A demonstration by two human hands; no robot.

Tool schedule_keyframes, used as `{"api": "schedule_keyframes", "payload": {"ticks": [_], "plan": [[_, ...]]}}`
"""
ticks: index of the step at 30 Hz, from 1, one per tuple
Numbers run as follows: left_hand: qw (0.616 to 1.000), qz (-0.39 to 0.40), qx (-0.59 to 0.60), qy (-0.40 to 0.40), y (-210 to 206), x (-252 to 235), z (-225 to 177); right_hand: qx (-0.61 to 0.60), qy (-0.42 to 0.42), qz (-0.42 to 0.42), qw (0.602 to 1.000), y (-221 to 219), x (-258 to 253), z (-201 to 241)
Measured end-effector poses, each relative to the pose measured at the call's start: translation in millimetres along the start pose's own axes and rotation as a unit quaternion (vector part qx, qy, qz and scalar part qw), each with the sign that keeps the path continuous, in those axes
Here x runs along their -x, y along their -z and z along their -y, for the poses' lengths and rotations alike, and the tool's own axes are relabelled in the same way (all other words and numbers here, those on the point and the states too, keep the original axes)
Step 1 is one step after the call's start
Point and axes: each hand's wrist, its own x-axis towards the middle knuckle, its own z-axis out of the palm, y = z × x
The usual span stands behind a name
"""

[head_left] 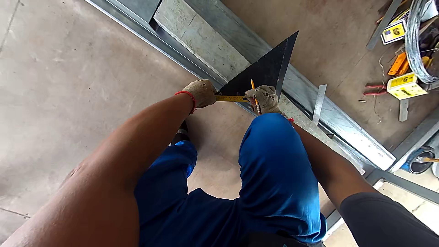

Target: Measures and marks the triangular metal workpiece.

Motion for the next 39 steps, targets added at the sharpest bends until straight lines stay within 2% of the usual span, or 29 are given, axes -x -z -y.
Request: {"api": "schedule_keyframes", "payload": {"ticks": [4,14,27,31,36,39], "plan": [[1.000,0.001,-0.003,-0.012,-2,-2,1,0.000,0.028,-0.014,1.000,-5,1,-6],[0.999,0.039,0.001,-0.008,1,-5,11,-0.101,0.012,0.040,0.994,5,1,-16],[0.999,0.027,-0.007,-0.024,2,-6,15,-0.125,0.041,-0.011,0.991,-2,5,-25],[1.000,0.023,-0.005,-0.013,5,-5,12,-0.123,0.012,0.027,0.992,4,2,-21],[0.999,0.029,-0.031,-0.010,7,-7,8,-0.126,0.043,0.023,0.991,3,1,-26],[0.999,0.028,-0.030,-0.009,6,-8,7,-0.128,0.013,0.071,0.989,17,-1,-21]]}}
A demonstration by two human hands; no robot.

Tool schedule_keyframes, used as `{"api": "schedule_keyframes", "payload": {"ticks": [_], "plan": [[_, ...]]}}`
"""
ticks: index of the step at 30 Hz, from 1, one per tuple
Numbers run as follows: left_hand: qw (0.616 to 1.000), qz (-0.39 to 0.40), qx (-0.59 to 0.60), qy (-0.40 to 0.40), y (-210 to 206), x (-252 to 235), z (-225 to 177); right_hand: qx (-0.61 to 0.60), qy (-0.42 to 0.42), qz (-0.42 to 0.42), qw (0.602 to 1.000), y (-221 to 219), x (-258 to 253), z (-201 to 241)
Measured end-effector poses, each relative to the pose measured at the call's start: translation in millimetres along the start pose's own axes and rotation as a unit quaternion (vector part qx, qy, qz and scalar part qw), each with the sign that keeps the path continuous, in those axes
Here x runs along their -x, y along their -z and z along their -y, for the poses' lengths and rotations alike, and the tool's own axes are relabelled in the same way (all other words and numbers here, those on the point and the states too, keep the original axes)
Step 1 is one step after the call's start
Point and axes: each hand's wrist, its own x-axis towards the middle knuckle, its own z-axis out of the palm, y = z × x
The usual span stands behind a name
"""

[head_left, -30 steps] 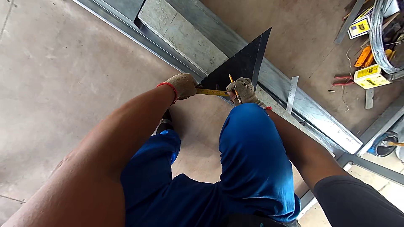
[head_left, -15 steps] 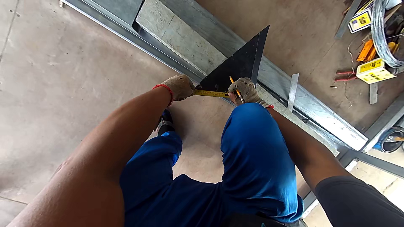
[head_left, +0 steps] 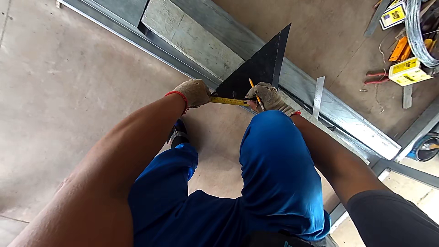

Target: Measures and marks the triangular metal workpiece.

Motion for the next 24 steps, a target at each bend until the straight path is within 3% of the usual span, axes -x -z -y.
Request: {"api": "schedule_keyframes", "payload": {"ticks": [5,10,24], "plan": [[1.000,-0.001,-0.003,0.000,-3,0,-1,-0.030,-0.092,0.115,0.989,27,-2,11],[1.000,0.008,0.008,0.002,-3,3,-1,-0.033,-0.041,0.110,0.993,23,-1,3],[1.000,-0.003,0.017,-0.010,-7,2,2,-0.014,-0.070,0.115,0.991,19,-6,7]]}}
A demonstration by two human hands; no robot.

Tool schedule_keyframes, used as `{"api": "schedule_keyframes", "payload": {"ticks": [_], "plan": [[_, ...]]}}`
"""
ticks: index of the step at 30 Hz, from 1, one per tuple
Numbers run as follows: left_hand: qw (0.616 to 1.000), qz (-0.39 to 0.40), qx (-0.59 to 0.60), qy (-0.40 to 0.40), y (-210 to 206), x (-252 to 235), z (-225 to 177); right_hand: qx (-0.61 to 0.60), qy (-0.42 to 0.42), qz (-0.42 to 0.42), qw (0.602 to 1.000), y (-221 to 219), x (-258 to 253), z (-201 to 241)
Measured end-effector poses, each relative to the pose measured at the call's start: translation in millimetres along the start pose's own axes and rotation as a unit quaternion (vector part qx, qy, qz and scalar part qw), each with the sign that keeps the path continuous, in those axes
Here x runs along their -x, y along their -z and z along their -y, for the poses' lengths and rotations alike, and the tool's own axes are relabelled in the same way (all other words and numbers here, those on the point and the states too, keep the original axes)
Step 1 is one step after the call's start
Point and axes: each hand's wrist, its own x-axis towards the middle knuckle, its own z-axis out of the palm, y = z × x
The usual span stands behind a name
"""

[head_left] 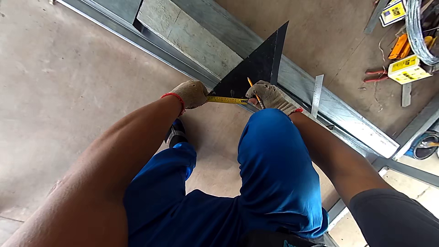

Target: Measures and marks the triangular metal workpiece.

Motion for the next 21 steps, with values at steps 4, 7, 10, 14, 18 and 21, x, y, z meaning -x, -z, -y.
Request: {"api": "schedule_keyframes", "payload": {"ticks": [4,7,10,14,18,21], "plan": [[1.000,0.000,-0.003,0.004,0,2,-2,-0.016,-0.010,-0.020,1.000,-5,-1,-5],[1.000,-0.001,-0.005,0.008,-1,2,-2,-0.004,-0.032,-0.013,0.999,-6,-3,-3],[1.000,0.001,-0.004,0.003,-2,1,1,-0.010,-0.037,-0.010,0.999,-3,-3,3],[1.000,0.008,-0.015,-0.005,0,2,0,0.005,-0.035,0.003,0.999,0,-3,4],[1.000,0.006,-0.022,-0.010,0,2,0,-0.003,-0.023,0.002,1.000,-1,-3,2],[1.000,0.006,-0.021,-0.010,0,4,-1,0.010,-0.014,-0.003,1.000,-2,-2,1]]}}
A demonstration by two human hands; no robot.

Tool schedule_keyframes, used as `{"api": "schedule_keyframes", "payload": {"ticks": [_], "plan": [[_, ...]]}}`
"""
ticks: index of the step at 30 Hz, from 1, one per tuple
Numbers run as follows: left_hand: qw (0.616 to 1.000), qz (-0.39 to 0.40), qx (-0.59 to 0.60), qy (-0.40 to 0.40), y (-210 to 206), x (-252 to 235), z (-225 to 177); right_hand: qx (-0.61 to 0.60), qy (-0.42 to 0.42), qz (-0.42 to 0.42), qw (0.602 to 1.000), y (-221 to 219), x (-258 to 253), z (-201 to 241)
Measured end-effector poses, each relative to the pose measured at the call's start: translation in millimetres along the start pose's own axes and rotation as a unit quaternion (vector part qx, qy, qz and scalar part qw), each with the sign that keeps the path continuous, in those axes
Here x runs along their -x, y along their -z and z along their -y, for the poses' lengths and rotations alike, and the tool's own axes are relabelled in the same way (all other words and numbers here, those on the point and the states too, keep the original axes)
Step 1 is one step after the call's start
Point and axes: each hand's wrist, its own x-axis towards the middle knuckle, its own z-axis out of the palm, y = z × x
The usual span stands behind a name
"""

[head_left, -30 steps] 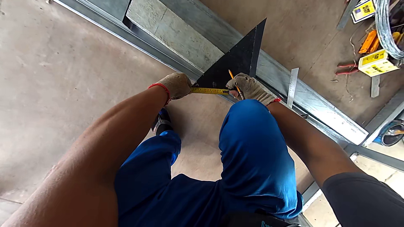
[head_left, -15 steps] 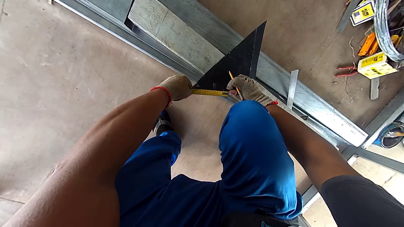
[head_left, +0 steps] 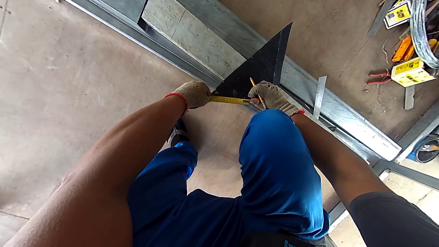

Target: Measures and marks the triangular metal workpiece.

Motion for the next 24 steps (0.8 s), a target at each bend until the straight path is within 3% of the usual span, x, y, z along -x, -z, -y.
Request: {"api": "schedule_keyframes", "payload": {"ticks": [14,24], "plan": [[1.000,-0.012,-0.005,-0.011,-2.2,-2.9,2.6,0.016,-0.005,-0.031,0.999,-5.4,-2.0,-0.6],[1.000,0.002,-0.003,-0.003,1.0,-0.3,-1.2,-0.015,-0.074,-0.001,0.997,-4.1,-7.0,6.5]]}}
